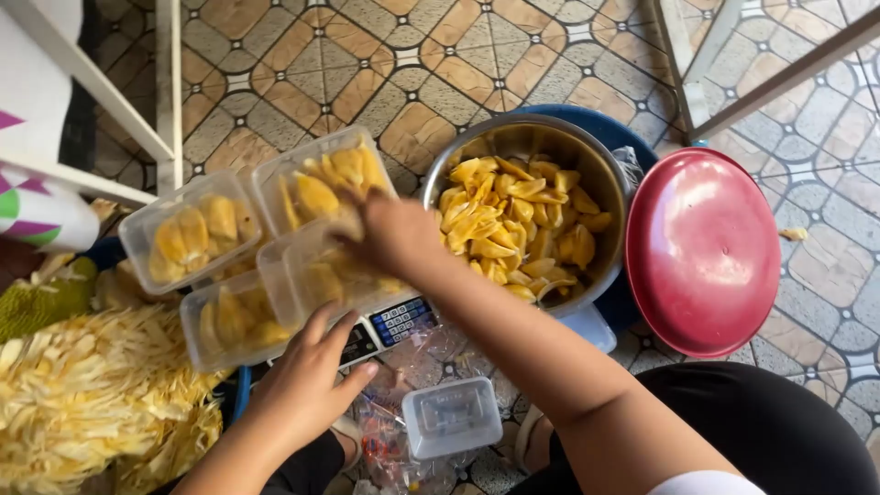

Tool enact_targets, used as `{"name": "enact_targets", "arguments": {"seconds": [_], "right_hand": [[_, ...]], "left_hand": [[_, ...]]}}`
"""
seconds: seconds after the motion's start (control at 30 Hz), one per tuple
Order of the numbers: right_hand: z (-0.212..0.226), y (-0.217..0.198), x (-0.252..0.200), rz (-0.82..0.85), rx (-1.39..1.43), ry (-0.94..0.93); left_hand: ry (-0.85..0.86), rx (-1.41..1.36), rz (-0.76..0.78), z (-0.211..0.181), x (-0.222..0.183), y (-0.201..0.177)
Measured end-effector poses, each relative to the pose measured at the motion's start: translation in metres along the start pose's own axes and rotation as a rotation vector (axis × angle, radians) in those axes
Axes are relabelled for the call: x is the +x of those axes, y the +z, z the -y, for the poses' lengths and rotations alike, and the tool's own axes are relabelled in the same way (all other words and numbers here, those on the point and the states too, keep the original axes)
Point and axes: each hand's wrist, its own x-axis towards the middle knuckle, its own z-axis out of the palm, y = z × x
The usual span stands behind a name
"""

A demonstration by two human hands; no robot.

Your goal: The person takes pieces of jackfruit from a large metal bowl and places them into plastic containers, using a digital scale to weigh the portions.

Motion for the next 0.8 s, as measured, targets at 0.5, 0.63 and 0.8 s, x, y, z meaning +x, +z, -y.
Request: {"name": "enact_targets", "arguments": {"seconds": [0.5,0.63,0.8], "right_hand": [[-0.352,0.085,0.036,-0.014,0.372,1.01],[-0.358,0.087,0.035,-0.001,0.304,0.905],[-0.34,0.071,0.02,0.006,0.289,0.902]], "left_hand": [[-0.121,0.124,0.383,-0.044,-0.011,-0.041],[-0.059,-0.006,0.207,-0.031,-0.014,-0.032],[-0.099,0.035,0.236,-0.039,-0.017,-0.043]]}}
